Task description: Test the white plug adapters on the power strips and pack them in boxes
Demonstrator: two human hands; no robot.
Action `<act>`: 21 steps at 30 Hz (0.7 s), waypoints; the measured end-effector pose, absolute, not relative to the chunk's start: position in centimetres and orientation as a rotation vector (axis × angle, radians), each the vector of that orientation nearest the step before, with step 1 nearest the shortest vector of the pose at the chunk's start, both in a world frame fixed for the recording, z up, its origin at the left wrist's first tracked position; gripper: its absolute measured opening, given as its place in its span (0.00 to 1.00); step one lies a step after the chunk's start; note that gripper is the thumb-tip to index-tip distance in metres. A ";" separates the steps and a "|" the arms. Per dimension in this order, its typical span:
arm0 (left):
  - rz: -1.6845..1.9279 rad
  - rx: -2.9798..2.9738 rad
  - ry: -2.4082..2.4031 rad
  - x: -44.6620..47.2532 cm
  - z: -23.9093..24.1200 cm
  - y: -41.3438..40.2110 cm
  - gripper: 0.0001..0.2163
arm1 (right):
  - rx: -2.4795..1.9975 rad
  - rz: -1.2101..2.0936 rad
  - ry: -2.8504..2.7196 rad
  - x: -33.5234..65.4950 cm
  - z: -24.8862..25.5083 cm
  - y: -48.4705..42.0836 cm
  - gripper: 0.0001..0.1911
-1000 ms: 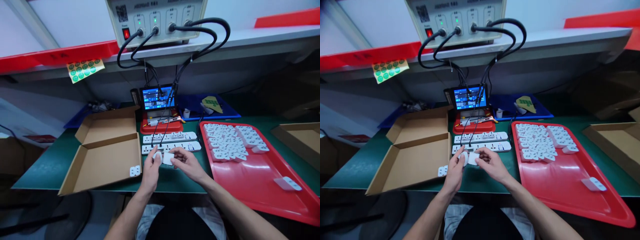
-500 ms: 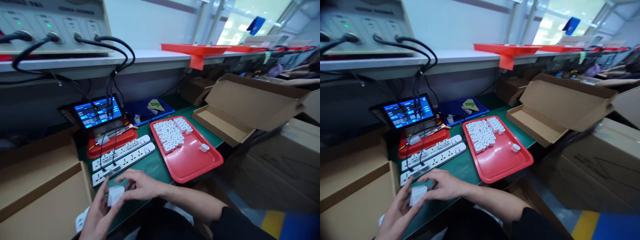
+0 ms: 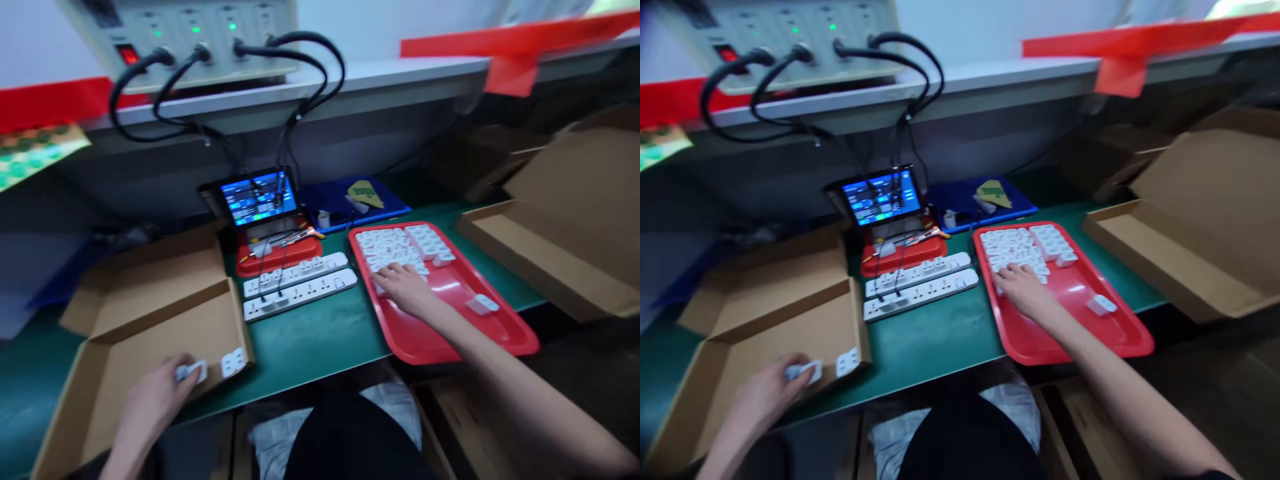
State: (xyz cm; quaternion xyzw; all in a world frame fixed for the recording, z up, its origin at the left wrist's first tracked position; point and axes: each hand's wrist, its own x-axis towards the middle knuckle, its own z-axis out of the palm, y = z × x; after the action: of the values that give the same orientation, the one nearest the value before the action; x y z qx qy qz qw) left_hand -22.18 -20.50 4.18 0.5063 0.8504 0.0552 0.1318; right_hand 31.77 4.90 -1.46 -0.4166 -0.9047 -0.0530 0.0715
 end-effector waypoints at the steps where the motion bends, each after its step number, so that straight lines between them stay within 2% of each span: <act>1: 0.046 1.489 2.438 -22.1 4.0 -20.6 0.15 | -1.220 -0.221 -2.741 31.6 -2.2 5.1 0.24; 5: -0.082 1.527 2.296 -20.9 2.9 -20.5 0.21 | -1.118 -0.438 -2.817 30.6 -3.2 5.6 0.18; 8: 0.084 1.566 2.158 -20.7 2.6 -20.8 0.25 | -1.092 -0.500 -2.861 30.3 -2.2 5.8 0.16; 11: 0.219 1.561 2.097 -21.4 2.4 -21.0 0.25 | -1.164 -0.436 -2.797 30.2 -0.2 5.6 0.10; 13: 0.276 1.557 2.225 -21.4 2.3 -20.4 0.24 | -1.224 -0.277 -2.666 29.6 1.3 4.8 0.11; 16: 0.550 1.565 2.377 -18.1 2.0 -18.3 0.22 | -1.161 0.154 -2.436 26.9 2.8 2.1 0.21; 19: 0.944 1.505 1.964 -10.9 1.3 -15.5 0.29 | -0.937 0.516 -2.309 22.4 2.8 -1.9 0.24; 21: 1.066 1.375 1.633 -5.9 0.7 -14.0 0.35 | -0.837 0.664 -2.267 19.5 1.9 -4.3 0.28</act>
State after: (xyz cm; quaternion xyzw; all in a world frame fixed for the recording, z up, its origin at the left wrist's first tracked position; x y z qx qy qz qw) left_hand -5.88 -13.97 0.68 0.5356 0.6362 0.4154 0.3685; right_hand 19.50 -4.25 1.92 -0.3174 -0.8592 0.2518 0.3125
